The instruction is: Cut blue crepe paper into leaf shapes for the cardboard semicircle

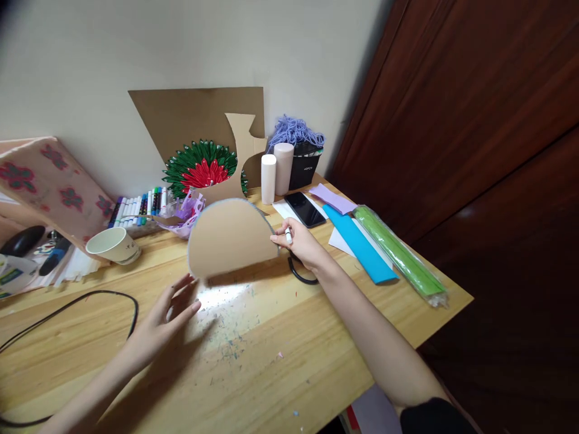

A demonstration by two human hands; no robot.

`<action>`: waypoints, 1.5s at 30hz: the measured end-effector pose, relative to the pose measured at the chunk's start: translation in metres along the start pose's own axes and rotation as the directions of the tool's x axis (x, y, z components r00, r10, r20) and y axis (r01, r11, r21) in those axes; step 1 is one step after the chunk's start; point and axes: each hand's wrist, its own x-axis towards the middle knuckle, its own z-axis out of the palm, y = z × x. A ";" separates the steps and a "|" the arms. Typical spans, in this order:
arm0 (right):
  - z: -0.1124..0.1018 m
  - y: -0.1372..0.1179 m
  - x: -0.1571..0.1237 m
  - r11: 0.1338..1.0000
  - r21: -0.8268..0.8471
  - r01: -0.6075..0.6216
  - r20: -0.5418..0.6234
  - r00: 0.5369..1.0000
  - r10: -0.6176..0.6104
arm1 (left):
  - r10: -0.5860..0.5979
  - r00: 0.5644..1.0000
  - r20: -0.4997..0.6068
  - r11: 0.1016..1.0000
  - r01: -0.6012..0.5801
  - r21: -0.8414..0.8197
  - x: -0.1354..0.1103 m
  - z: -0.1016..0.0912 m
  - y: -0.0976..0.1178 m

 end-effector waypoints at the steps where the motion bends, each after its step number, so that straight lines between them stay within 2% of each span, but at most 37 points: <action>1: 0.005 0.002 -0.003 0.998 0.065 -0.004 -0.006 1.000 0.005 | -0.037 0.999 0.031 0.994 0.040 -0.105 0.001 0.003 0.006; 4: 0.028 0.012 -0.014 0.982 0.181 -0.058 0.072 0.996 0.045 | -0.062 0.990 0.127 0.937 0.102 -0.335 0.007 0.013 0.026; 6: 0.044 0.020 -0.022 0.978 0.185 -0.095 0.144 0.987 0.069 | -0.078 0.988 0.135 0.893 0.130 -0.432 0.014 0.020 0.036; 9: 0.058 0.029 -0.031 0.989 0.085 -0.118 0.280 0.956 0.090 | -0.162 0.984 -0.078 0.873 0.106 -0.477 0.023 0.028 0.041; 11: 0.057 0.034 -0.032 0.999 -0.019 -0.029 0.251 0.967 0.032 | -0.207 0.964 -0.167 0.856 0.096 -0.507 0.026 0.030 0.038; 13: 0.049 0.039 -0.026 0.988 -0.110 0.112 0.146 0.985 -0.095 | -0.246 0.958 -0.146 0.836 0.134 -0.532 0.027 0.029 0.034; 15: 0.039 0.045 -0.017 0.975 -0.119 0.188 0.100 0.979 -0.177 | -0.279 0.954 -0.113 0.848 0.189 -0.495 0.027 0.027 0.030; 18: 0.030 0.056 -0.004 0.987 0.019 0.162 0.133 0.978 -0.163 | -0.291 0.953 -0.083 0.900 0.243 -0.362 0.027 0.021 0.027; 20: 0.029 0.062 0.002 0.989 0.045 0.143 0.160 0.976 -0.149 | -0.310 0.949 -0.059 0.907 0.276 -0.317 0.028 0.018 0.026; 25: 0.032 0.069 0.003 0.986 -0.145 0.080 0.175 0.983 -0.054 | -0.343 0.938 0.053 0.865 0.337 -0.371 0.031 0.016 0.019; 31: 0.033 0.067 -0.002 0.960 -0.259 0.110 0.168 0.984 -0.067 | -0.341 0.937 0.074 0.848 0.341 -0.406 0.031 0.015 0.017; 35: 0.033 0.065 -0.003 0.965 -0.251 0.075 0.246 0.969 -0.011 | -0.348 0.935 0.067 0.853 0.345 -0.391 0.031 0.015 0.017; 39: 0.032 0.063 -0.003 0.962 -0.257 0.088 0.221 0.975 -0.030 | -0.338 0.939 0.061 0.858 0.334 -0.391 0.032 0.015 0.017; 43: 0.032 0.063 -0.004 0.959 -0.267 0.098 0.297 0.955 -0.015 | -0.333 0.941 0.066 0.862 0.332 -0.384 0.031 0.015 0.017; 45: 0.032 0.063 -0.004 0.963 -0.248 0.107 0.273 0.961 -0.037 | -0.331 0.941 0.063 0.864 0.330 -0.380 0.031 0.015 0.017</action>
